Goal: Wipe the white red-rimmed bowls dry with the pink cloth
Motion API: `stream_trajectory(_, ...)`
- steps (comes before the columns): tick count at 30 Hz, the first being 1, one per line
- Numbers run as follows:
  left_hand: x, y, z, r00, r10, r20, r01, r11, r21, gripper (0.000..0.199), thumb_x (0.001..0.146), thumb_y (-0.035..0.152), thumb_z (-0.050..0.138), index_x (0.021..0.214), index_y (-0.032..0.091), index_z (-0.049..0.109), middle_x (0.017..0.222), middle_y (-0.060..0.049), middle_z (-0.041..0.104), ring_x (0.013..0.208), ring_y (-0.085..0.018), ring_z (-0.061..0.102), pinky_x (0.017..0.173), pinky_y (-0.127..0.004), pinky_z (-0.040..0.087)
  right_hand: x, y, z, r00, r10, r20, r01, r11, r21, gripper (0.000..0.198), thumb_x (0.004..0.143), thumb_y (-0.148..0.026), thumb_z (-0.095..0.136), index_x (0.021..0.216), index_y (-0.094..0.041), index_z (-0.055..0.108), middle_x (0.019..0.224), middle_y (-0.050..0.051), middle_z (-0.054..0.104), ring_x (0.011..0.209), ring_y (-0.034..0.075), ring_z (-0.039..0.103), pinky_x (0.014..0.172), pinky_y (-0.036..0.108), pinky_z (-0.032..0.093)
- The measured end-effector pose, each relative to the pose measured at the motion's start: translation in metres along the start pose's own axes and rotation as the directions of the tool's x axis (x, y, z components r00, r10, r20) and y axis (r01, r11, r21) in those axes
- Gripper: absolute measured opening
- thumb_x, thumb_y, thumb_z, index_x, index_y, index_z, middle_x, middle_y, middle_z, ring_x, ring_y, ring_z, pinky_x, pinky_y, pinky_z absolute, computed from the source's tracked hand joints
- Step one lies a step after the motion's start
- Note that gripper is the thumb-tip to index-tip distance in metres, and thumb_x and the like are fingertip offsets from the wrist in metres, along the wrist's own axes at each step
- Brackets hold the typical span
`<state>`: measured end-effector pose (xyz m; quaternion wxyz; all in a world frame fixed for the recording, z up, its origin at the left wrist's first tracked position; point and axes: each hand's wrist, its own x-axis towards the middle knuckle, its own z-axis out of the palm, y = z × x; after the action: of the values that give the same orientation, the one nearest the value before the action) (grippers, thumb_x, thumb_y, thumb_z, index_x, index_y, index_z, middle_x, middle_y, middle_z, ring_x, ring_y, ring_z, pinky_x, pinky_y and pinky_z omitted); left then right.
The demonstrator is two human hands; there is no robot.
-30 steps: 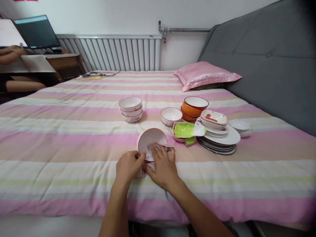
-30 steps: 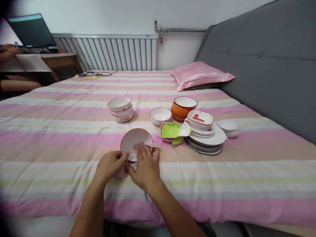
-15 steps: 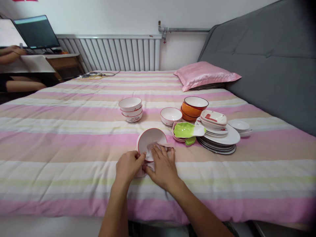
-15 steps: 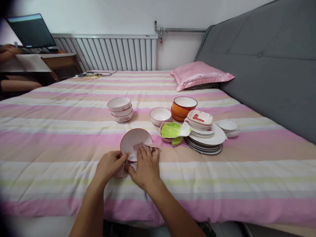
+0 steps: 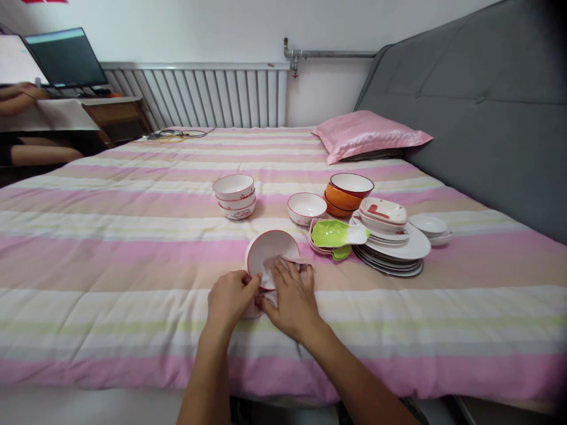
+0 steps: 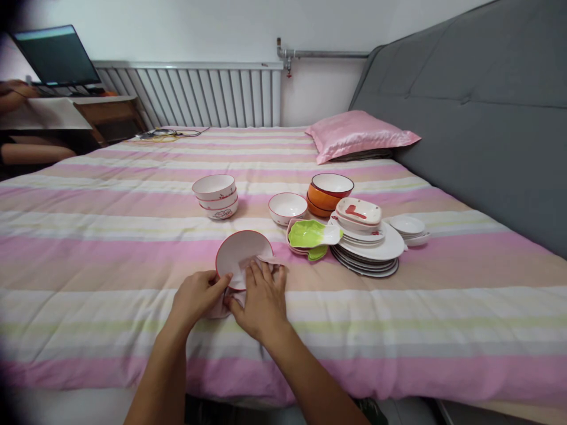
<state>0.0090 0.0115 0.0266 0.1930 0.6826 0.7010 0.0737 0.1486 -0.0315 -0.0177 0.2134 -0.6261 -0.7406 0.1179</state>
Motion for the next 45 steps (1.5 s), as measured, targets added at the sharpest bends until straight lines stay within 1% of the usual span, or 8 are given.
stream_trajectory(5,-0.0004,0.0004,-0.0003,1.0,0.004,-0.001,-0.004,1.0,-0.003,0.038,0.08,0.051,0.043,0.059,0.021,0.054,0.065,-0.005,0.063,0.065,-0.019,0.055,0.057,-0.027,0.029,0.0001,-0.0005,-0.0005,1.0,0.003,0.003,-0.003,1.0,0.011,0.065,0.088,-0.055,0.04,0.139,-0.015,0.04,0.149,0.012,0.036,0.14,0.03,0.024,0.11,0.06,0.0)
stream_trajectory(17,-0.0009,-0.0005,-0.0007,1.0,0.008,-0.001,-0.008,1.0,-0.006,0.04,0.08,0.051,0.044,0.06,0.02,0.058,0.066,-0.006,0.064,0.066,-0.02,0.058,0.056,-0.027,0.029,0.0001,-0.0017,-0.0022,1.0,0.009,0.027,-0.008,1.0,-0.021,0.068,0.088,-0.057,0.04,0.141,-0.014,0.038,0.15,0.013,0.035,0.14,0.03,0.022,0.11,0.059,0.0)
stream_trajectory(25,-0.0006,0.0002,-0.0011,1.0,0.01,-0.003,-0.01,1.0,-0.003,0.04,0.08,0.051,0.045,0.061,0.019,0.059,0.066,-0.006,0.066,0.068,-0.02,0.059,0.056,-0.027,0.03,0.0,-0.0011,-0.0019,1.0,0.004,0.013,-0.004,1.0,-0.007,0.066,0.088,-0.056,0.041,0.14,-0.014,0.038,0.15,0.013,0.035,0.14,0.03,0.023,0.11,0.058,-0.002)
stream_trajectory(45,-0.0008,0.0007,-0.0015,1.0,0.015,-0.006,-0.015,1.0,0.002,0.039,0.081,0.05,0.044,0.06,0.02,0.058,0.067,-0.006,0.066,0.068,-0.02,0.059,0.056,-0.027,0.029,0.0,-0.0004,-0.0008,1.0,-0.005,-0.007,0.005,1.0,0.011,0.065,0.088,-0.056,0.04,0.139,-0.015,0.04,0.149,0.013,0.037,0.14,0.03,0.024,0.11,0.059,-0.001)
